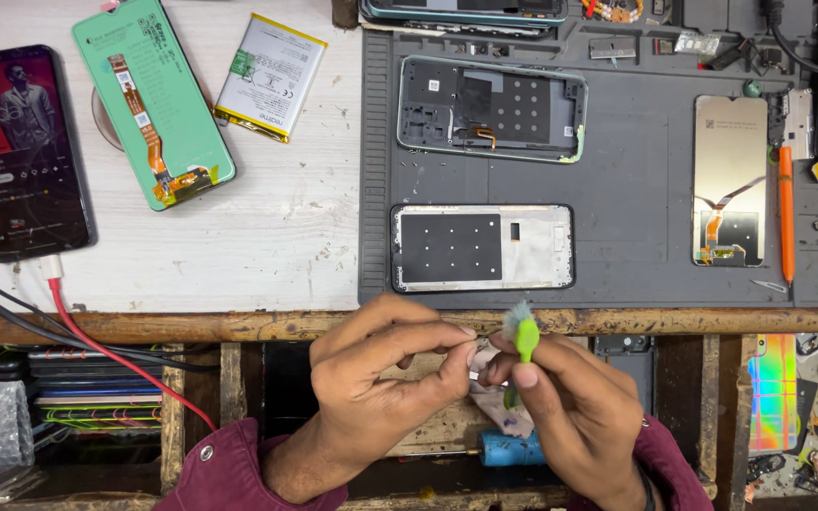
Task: The person cleans the back of a disassembled smartphone using a cloth, a toothbrush, and a small brush. They wipe the surface, scrub with the toothbrush, and then use the brush to remove debris from the phone's back panel.
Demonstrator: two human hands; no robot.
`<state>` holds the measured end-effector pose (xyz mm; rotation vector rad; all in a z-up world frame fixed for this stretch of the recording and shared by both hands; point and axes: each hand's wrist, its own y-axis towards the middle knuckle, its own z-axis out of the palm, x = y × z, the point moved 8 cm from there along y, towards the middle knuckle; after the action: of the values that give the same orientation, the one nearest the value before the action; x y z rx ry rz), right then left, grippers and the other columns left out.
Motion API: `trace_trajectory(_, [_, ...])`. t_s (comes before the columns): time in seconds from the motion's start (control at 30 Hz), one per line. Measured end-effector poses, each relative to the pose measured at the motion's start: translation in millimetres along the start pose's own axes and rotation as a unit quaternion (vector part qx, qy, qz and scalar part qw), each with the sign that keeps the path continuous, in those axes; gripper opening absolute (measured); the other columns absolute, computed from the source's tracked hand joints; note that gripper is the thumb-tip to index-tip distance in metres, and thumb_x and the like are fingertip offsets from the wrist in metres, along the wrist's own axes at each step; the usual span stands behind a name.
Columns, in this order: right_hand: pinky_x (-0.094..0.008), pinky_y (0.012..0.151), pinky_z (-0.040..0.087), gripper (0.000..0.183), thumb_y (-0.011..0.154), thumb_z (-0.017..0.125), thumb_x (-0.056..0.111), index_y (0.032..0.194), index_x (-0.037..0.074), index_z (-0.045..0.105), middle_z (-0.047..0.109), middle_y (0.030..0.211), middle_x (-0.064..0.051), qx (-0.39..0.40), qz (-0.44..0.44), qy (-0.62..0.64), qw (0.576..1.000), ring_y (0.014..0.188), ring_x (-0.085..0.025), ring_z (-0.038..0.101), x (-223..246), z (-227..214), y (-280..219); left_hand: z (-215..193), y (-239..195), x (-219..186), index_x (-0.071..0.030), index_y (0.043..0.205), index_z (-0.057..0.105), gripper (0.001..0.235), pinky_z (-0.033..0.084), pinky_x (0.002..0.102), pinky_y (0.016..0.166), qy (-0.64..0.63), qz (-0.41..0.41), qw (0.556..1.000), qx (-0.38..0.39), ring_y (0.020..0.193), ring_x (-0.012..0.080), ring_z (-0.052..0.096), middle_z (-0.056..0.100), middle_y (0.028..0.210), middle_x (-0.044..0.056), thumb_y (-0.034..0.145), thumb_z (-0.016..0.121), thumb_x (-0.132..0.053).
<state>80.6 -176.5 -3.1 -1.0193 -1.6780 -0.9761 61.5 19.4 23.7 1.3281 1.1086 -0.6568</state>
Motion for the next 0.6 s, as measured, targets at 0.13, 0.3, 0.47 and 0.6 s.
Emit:
trace_trajectory(0.13, [-0.023, 0.068, 0.056, 0.024, 0.099, 0.066, 0.004, 0.119, -0.008, 0.069, 0.069, 0.090, -0.009, -0.056, 0.052, 0.103, 0.992, 0.076, -0.010, 0.067, -19, -11, -10, 5, -2, 4, -0.005, 0.095, 0.080, 0.018, 0.047, 0.019, 0.049, 0.013, -0.028, 0.999, 0.013, 0.064, 0.0037, 0.063, 0.072, 0.087, 0.003, 0.080, 0.089, -0.007])
trace_trajectory(0.3, [-0.022, 0.065, 0.052, 0.017, 0.091, 0.075, 0.002, 0.105, -0.007, 0.072, 0.072, 0.088, -0.008, -0.067, 0.076, 0.061, 0.993, 0.075, -0.009, 0.064, -34, -19, -15, 19, -6, 5, -0.006, 0.097, 0.078, 0.016, 0.049, 0.017, 0.051, -0.017, -0.025, 0.998, 0.048, 0.068, 0.0022, 0.064, 0.071, 0.090, 0.002, 0.083, 0.087, -0.006])
trace_trajectory(0.47, [-0.023, 0.069, 0.058, 0.012, 0.092, 0.076, 0.004, 0.099, -0.005, 0.072, 0.075, 0.092, -0.009, -0.059, 0.022, 0.033, 0.997, 0.081, -0.011, 0.071, -17, -17, -3, 25, -7, 10, -0.006, 0.098, 0.077, 0.017, 0.049, 0.018, 0.056, -0.049, -0.046, 0.995, 0.078, 0.070, 0.0037, 0.064, 0.073, 0.092, 0.003, 0.083, 0.084, -0.006])
trace_trajectory(0.6, [-0.022, 0.066, 0.057, 0.013, 0.092, 0.076, 0.005, 0.099, -0.005, 0.072, 0.075, 0.091, -0.010, -0.050, 0.005, -0.006, 0.999, 0.079, -0.011, 0.071, -5, -12, 1, 29, -12, 21, -0.004, 0.098, 0.077, 0.014, 0.049, 0.018, 0.057, -0.084, -0.091, 0.988, 0.089, 0.070, 0.0038, 0.062, 0.073, 0.092, 0.004, 0.085, 0.083, -0.005])
